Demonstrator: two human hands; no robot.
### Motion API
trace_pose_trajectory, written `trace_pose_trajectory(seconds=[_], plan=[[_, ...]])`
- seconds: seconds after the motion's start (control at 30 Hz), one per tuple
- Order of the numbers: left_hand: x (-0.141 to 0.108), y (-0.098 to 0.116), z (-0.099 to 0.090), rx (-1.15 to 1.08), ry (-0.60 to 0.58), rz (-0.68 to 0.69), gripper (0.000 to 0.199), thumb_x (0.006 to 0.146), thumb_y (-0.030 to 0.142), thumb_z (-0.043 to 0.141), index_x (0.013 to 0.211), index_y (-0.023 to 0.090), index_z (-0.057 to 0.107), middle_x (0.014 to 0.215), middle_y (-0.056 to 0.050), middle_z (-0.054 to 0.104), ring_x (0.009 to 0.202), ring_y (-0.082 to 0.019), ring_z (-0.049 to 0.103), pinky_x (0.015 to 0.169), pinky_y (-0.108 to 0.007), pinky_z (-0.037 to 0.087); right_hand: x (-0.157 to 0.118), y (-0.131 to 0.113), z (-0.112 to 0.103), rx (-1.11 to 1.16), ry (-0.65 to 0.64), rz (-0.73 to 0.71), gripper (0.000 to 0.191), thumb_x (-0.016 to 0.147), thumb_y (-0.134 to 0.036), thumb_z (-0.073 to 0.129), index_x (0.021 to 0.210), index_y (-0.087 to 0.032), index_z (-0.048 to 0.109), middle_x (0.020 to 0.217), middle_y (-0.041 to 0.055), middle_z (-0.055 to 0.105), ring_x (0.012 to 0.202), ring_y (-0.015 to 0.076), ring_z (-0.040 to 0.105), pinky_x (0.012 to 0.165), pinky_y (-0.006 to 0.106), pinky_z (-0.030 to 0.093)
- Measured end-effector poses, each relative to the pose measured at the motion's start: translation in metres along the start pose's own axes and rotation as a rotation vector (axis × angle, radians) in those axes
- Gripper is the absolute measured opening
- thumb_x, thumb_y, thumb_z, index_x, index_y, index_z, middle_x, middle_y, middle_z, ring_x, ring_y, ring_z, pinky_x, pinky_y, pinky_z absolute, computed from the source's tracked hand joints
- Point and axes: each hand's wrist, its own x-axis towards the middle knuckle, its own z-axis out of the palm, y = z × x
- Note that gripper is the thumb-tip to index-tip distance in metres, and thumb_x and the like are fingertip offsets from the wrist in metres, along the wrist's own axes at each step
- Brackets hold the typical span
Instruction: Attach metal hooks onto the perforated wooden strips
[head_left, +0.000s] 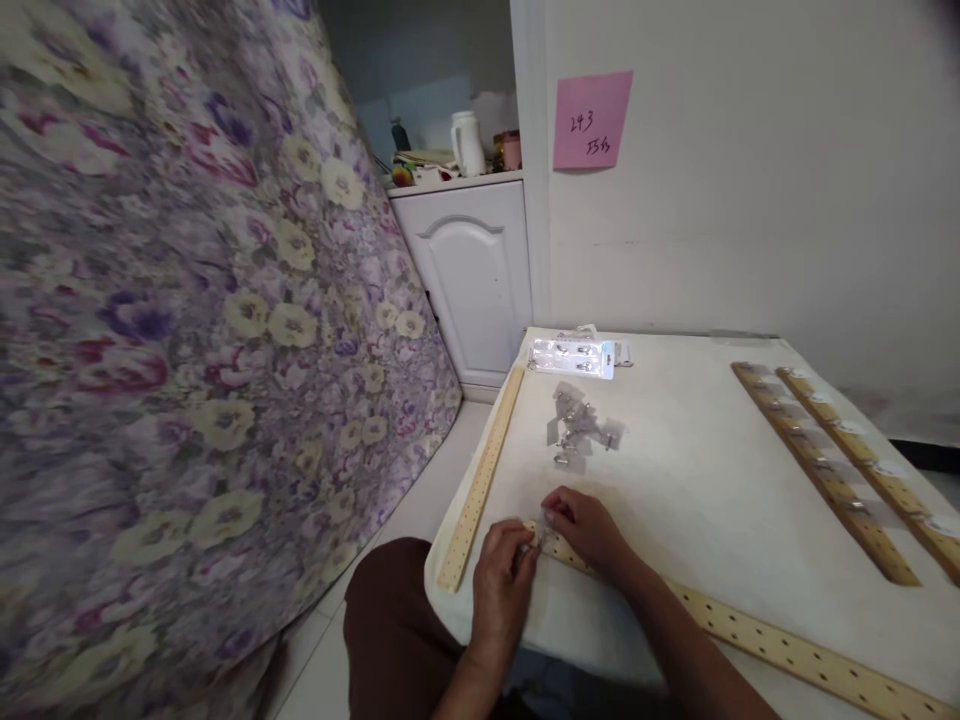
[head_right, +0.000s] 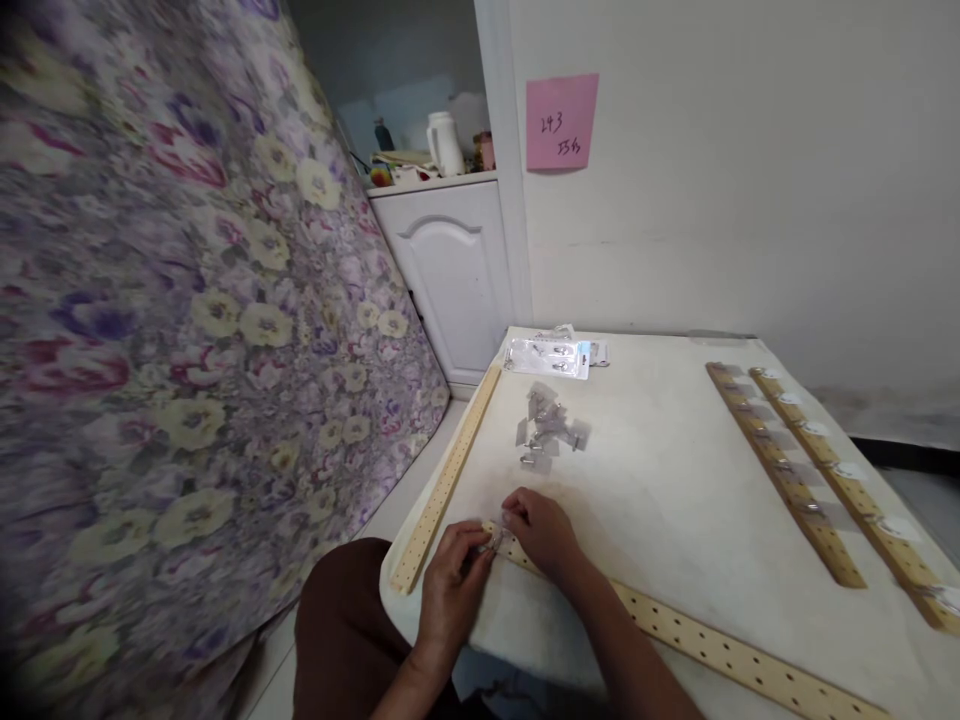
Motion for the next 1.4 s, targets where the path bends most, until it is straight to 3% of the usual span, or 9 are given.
trace_pose_trajectory(seconds=[0.63, 1.1, 1.4], plan=[[0.001, 0.002, 0.0006, -0.026, 0.014, -0.002, 0.01, 0.086, 0.023, 0.056, 0.092, 0.022, 0.064, 0.101, -0.006, 0.06, 0.096, -0.019, 0.06, 0.082, -0.032, 0.051, 0.0003, 0.0045, 0.0024, 0.018, 0.005, 0.038, 0.024, 0.066, -0.024, 0.067, 0.09, -0.019, 0.065, 0.072, 0.0002, 0.066, 0.063, 0.0146, 0.058, 0.06, 0.025, 0.04], [0.0018, 0.0023, 0.0001, -0.041, 0.029, 0.007, 0.01, 0.084, 0.027, 0.058, 0.09, 0.022, 0.065, 0.099, -0.006, 0.062, 0.093, -0.019, 0.061, 0.078, -0.031, 0.052, 0.0013, 0.0032, 0.0028, -0.002, 0.005, 0.058, 0.027, 0.064, -0.023, 0.068, 0.091, -0.02, 0.065, 0.077, -0.0002, 0.066, 0.066, 0.0139, 0.056, 0.063, 0.025, 0.041], [0.0003, 0.0049, -0.0014, -0.022, 0.02, 0.039, 0.01, 0.085, 0.021, 0.055, 0.089, 0.022, 0.063, 0.096, -0.005, 0.06, 0.093, -0.018, 0.059, 0.081, -0.032, 0.051, 0.0021, 0.0066, 0.0003, 0.105, -0.011, 0.03, 0.031, 0.066, -0.027, 0.068, 0.095, -0.016, 0.064, 0.08, 0.0026, 0.065, 0.063, 0.0137, 0.055, 0.062, 0.026, 0.043]])
